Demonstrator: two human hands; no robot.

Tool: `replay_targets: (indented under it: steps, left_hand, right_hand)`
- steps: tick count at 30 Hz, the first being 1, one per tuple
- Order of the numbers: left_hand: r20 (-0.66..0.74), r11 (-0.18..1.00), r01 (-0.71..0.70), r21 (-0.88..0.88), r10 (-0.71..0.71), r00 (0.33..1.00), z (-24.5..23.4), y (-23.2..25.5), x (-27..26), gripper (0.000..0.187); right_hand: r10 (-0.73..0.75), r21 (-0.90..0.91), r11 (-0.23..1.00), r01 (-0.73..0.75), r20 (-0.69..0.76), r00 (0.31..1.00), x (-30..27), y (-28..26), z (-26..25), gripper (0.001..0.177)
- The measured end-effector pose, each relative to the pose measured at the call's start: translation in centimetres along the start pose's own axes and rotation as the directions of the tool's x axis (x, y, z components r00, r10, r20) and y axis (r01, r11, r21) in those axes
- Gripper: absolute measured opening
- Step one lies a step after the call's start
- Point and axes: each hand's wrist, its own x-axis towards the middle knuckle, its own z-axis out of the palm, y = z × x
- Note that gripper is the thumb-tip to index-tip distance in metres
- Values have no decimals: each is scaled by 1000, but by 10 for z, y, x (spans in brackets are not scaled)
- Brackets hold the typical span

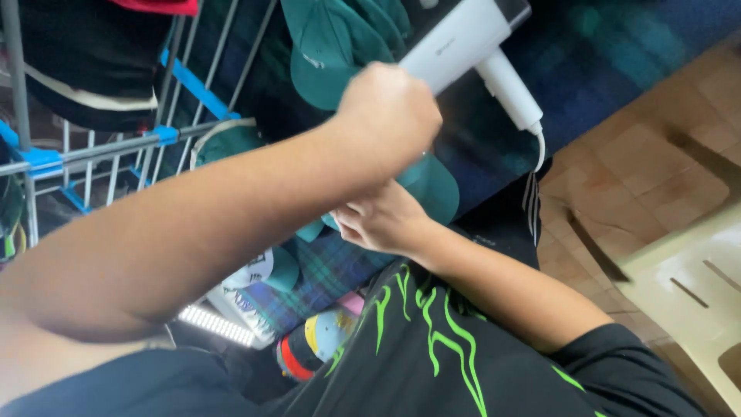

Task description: Cleaning and reshaping a green baseball cap using a brush and a hair dryer

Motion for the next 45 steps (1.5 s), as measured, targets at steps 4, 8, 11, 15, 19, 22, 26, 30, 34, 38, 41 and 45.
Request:
replay_targets:
  steps: [4,8,11,15,19,22,26,30,34,38,41,45]
  left_hand:
    - [562,955,96,-279,82,823,-16,12,5,24]
    - [371,963,-34,-266,135,919,-11,-27,2,12]
    - [453,961,75,-265,56,890,-19,-72,-24,16]
    - [771,730,556,-398,-63,634,-121,-56,-26,35]
    - [510,895,429,-124,-313,801,-52,-91,-63,29]
    - [615,777,524,-349,-232,754,-67,-88,-75,37]
    - [569,770,559,-308,-322,757,-36,-95,-101,40]
    - [761,655,742,-146,-405,507,-16,-110,-95,52]
    - [579,777,600,-188,-406,707,-10,-108,-115,38]
    - [507,647,709,-282,-527,682,22,-108,-181,41]
    - [466,529,753,-392,-592,658,-34,-78,-173,39]
    - [309,312,557,-770,-580,753,0,-48,-195,36]
  right_hand:
    - [32,57,998,-33,12,999,-7,3,1,14]
    - [16,12,1000,-16,-41,999,-5,2,11,18]
    - [14,8,1000,-13,-70,997,-3,-3,4,24]
    - [35,-1,999,-35,-80,996,2,-10,-1,24]
    - [0,-36,999,-4,-111,994,6,-5,-2,23]
    - [26,-3,1000,-26,-96,995,5,-5,0,22]
    - [-18,-20,1000,16,-97,995,8,-12,-2,23]
    - [-22,3,1000,22,68,997,19,-10,-27,17]
    - [-19,-95,995,10,-96,995,18,-2,-8,21]
    - [-31,-73,997,24,-90,995,9,-17,-2,22]
    - [-45,-91,995,34,-119,992,15,-13,-5,21]
    - [-96,-44,995,90,-184,978,7,-15,-2,18]
